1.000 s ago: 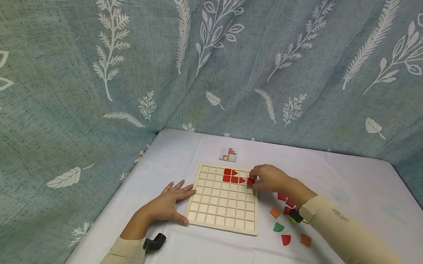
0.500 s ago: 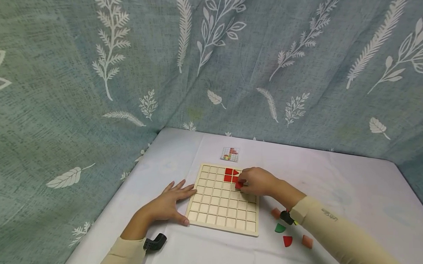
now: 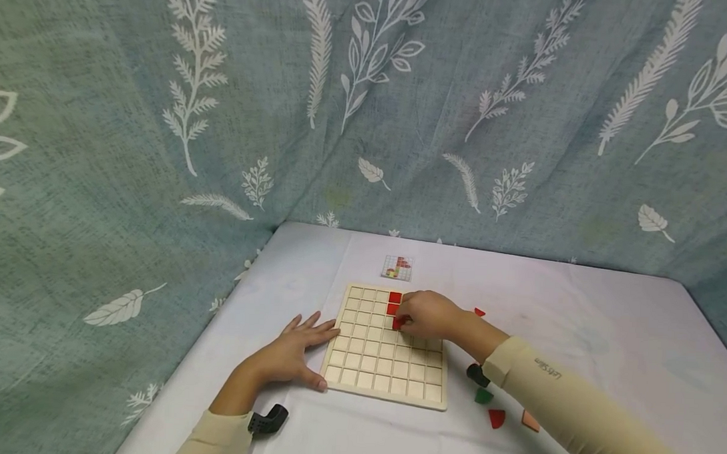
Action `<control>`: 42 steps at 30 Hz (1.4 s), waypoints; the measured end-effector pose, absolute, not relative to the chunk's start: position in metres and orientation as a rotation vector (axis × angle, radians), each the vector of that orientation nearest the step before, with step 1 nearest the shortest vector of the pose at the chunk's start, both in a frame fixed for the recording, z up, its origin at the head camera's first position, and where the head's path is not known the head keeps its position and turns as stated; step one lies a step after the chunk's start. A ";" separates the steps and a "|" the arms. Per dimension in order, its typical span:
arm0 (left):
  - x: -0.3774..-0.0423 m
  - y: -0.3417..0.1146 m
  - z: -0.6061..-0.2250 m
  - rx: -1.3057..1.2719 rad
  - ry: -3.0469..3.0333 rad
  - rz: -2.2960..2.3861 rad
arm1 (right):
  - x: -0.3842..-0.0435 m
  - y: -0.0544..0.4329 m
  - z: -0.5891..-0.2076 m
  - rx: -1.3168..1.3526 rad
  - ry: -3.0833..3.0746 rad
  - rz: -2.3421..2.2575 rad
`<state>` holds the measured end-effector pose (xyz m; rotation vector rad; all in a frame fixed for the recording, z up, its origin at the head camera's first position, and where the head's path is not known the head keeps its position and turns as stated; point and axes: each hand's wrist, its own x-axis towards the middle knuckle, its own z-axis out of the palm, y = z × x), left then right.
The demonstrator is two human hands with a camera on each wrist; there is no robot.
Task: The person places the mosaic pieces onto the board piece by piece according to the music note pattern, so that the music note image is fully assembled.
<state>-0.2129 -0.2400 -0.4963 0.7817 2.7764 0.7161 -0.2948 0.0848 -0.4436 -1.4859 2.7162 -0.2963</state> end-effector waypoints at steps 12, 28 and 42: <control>-0.213 -0.240 -0.500 0.761 2.796 0.713 | -0.295 0.075 -0.452 -1.520 2.738 -0.272; -0.213 -0.240 -0.500 0.764 2.793 0.698 | -0.290 0.067 -0.456 -1.428 2.815 -0.190; -0.214 -0.240 -0.500 0.791 2.787 0.699 | -0.285 0.061 -0.456 -1.347 2.836 -0.293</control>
